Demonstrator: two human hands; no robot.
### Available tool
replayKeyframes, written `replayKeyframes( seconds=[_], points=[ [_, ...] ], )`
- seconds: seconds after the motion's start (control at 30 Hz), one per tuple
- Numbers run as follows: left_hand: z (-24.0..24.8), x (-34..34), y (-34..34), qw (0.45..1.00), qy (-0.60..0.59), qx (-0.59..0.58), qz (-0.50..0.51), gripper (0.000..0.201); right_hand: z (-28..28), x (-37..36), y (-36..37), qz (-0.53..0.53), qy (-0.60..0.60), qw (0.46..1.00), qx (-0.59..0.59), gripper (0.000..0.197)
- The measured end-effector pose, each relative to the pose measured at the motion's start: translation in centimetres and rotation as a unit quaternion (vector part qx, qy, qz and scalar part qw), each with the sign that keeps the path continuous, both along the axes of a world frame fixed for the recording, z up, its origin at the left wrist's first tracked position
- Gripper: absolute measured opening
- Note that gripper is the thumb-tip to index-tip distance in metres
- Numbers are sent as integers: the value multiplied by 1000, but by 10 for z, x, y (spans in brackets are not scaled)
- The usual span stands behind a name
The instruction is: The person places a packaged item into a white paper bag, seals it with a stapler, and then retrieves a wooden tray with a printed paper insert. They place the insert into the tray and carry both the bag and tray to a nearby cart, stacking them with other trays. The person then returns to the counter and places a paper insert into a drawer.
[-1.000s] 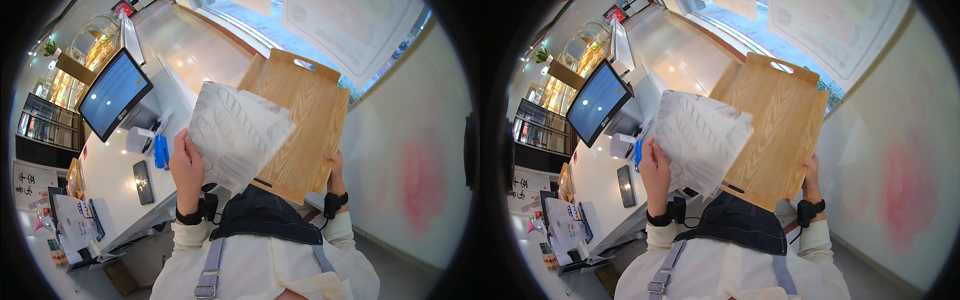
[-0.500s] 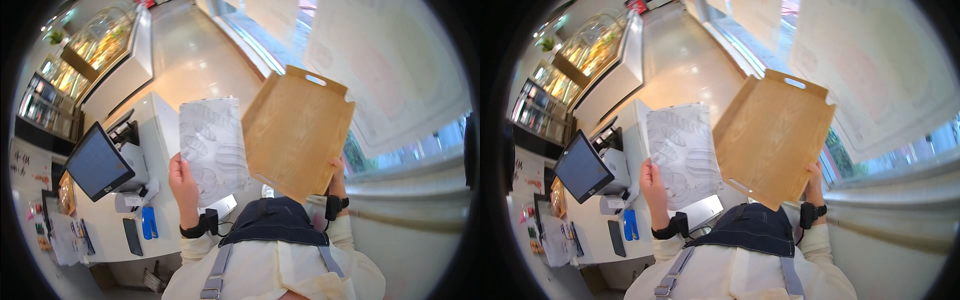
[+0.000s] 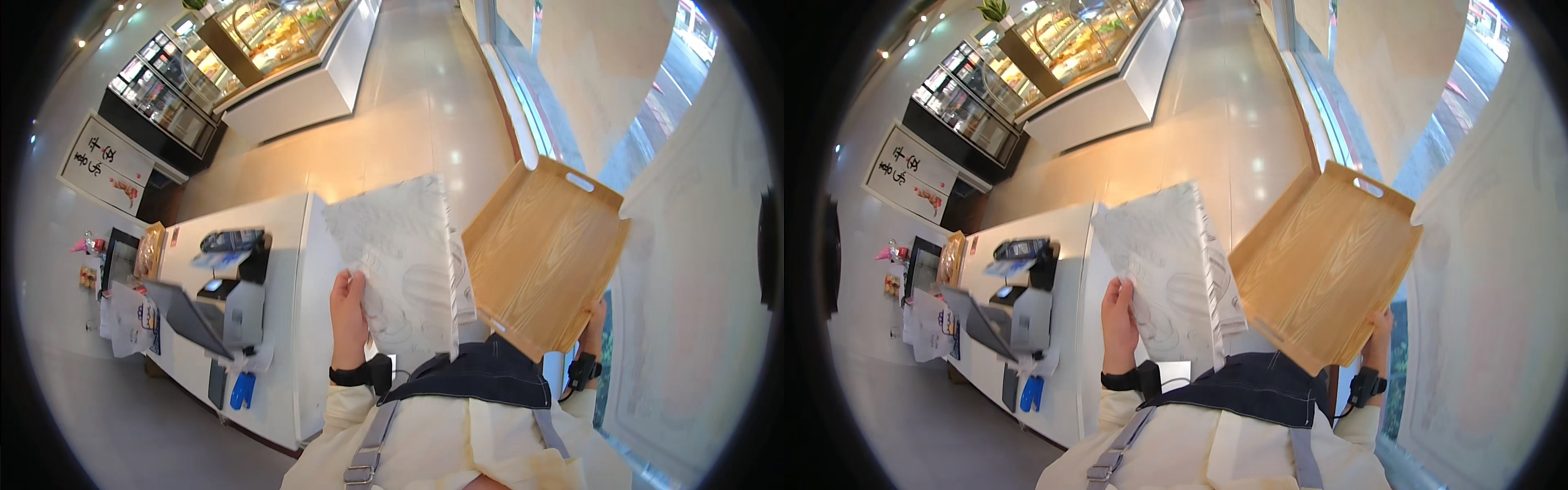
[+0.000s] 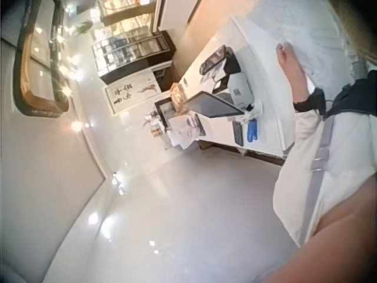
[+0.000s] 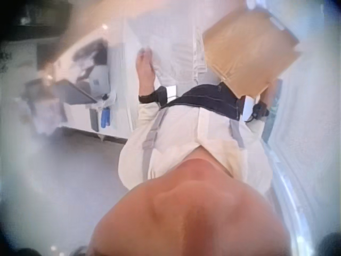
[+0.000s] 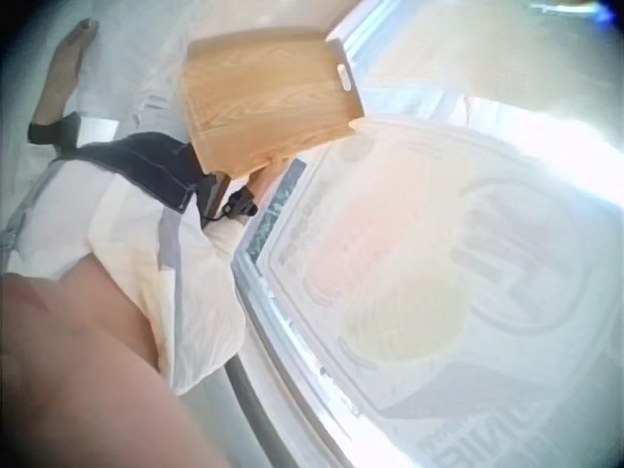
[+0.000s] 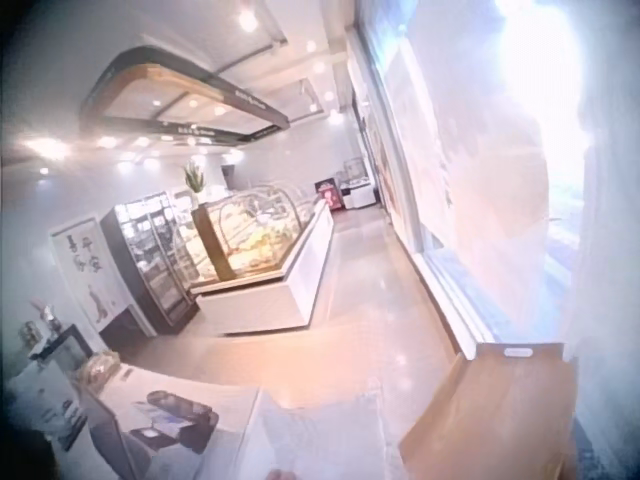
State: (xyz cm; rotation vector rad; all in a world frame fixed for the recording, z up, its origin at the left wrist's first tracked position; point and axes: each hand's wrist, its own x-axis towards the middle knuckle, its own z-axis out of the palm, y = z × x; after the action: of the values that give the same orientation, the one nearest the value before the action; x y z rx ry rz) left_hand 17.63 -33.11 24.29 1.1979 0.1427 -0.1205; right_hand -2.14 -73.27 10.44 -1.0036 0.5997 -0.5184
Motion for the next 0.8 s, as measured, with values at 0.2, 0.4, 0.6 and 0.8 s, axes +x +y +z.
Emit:
replayKeyframes(
  seconds=[0.2, 0.4, 0.6, 0.8],
  points=[
    [8, 69, -58, 984, -46, 166, 51, 7, 39, 139, -63, 53, 10, 996, -69, 48],
    [-30, 184, -88, 970, -45, 179, 156, 8, 5, 294, -119, 113, 74, 991, -22, 40],
    [-57, 369, -129, 975, -69, 144, 155, 8, -16, 467, -167, 108, 79, 991, 25, 39],
    [-49, 580, -218, 971, -138, 189, 56, 10, 18, 603, -224, 40, 113, 993, 11, 39]
  ],
)
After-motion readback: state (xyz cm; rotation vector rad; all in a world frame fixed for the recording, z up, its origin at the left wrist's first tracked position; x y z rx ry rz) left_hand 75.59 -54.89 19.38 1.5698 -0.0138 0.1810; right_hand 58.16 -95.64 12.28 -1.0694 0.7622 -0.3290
